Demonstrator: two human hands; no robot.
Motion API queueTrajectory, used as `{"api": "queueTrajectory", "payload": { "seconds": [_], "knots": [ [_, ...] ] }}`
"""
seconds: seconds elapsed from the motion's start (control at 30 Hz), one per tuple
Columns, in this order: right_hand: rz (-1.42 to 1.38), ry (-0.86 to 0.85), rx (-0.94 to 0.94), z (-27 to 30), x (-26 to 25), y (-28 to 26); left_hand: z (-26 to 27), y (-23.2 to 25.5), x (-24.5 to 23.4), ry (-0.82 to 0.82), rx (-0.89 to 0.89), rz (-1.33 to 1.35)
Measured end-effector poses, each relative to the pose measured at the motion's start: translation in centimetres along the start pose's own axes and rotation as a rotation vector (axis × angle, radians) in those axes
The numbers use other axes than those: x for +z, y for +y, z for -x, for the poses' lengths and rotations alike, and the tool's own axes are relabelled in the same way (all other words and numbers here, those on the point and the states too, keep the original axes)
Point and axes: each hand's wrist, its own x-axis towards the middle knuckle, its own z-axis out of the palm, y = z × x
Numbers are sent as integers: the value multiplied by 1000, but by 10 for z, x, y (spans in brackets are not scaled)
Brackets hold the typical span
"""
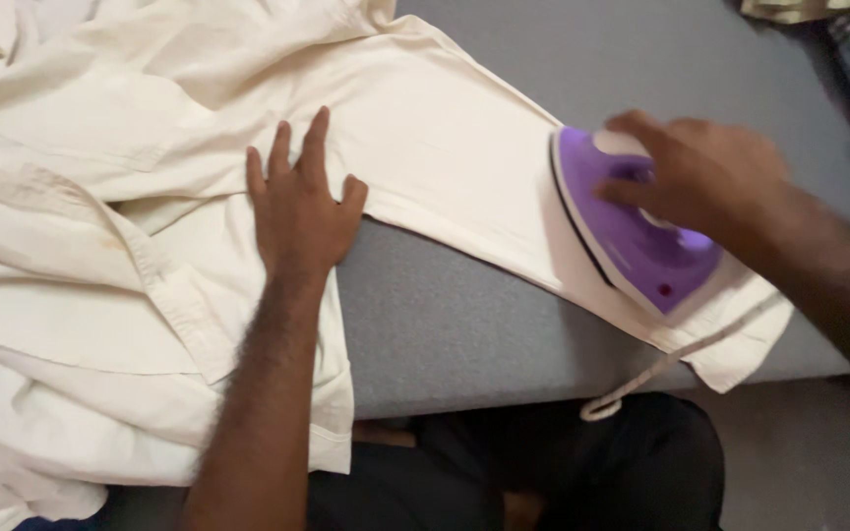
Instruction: The person irons a white shirt on a gray ironing board using a purple and white iron. They smooth the fabric with one hand while moving the iron back and forth, then reposition the shirt to iron different sections.
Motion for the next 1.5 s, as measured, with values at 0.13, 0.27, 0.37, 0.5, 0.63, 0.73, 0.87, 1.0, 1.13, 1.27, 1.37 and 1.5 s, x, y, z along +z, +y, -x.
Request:
{"api": "queueTrajectory", "payload": {
  "seconds": [0.13, 0.27, 0.37, 0.5, 0.63, 0.73, 0.87, 1.0, 1.13, 1.27, 1.37, 1.5],
  "knots": [
    [32, -83, 67, 21, 25, 56, -1, 3, -3, -58, -19, 3],
    [-148, -193, 217, 27, 66, 106, -5, 5, -7, -127, -55, 12],
    [-149, -177, 248, 26, 106, 149, -6, 5, -8, -129, -51, -2],
    [-104, -142, 154, 26, 146, 198, -5, 7, -9, -172, -84, 19],
    [-92, -127, 113, 29, 165, 216, -3, 9, -10, -121, -50, 12],
    [8, -34, 47, 28, 171, 221, -6, 9, -10, -148, -73, 25],
    [248, 45, -250, 9, 166, 224, -6, 8, -9, -137, -59, 29],
    [359, 40, -407, 2, 115, 189, -5, 8, -8, -121, -48, 24],
    [275, -72, -165, 10, 49, 117, -5, 7, -8, -105, -45, 49],
    [178, -98, -113, -8, 11, 61, -3, 6, -7, -73, -20, 57],
    [63, -17, -195, -27, -6, 30, -3, 6, -6, -74, -33, 56],
    [-65, 73, -251, -61, -27, -17, -4, 7, -7, -82, -38, 43]
  ]
}}
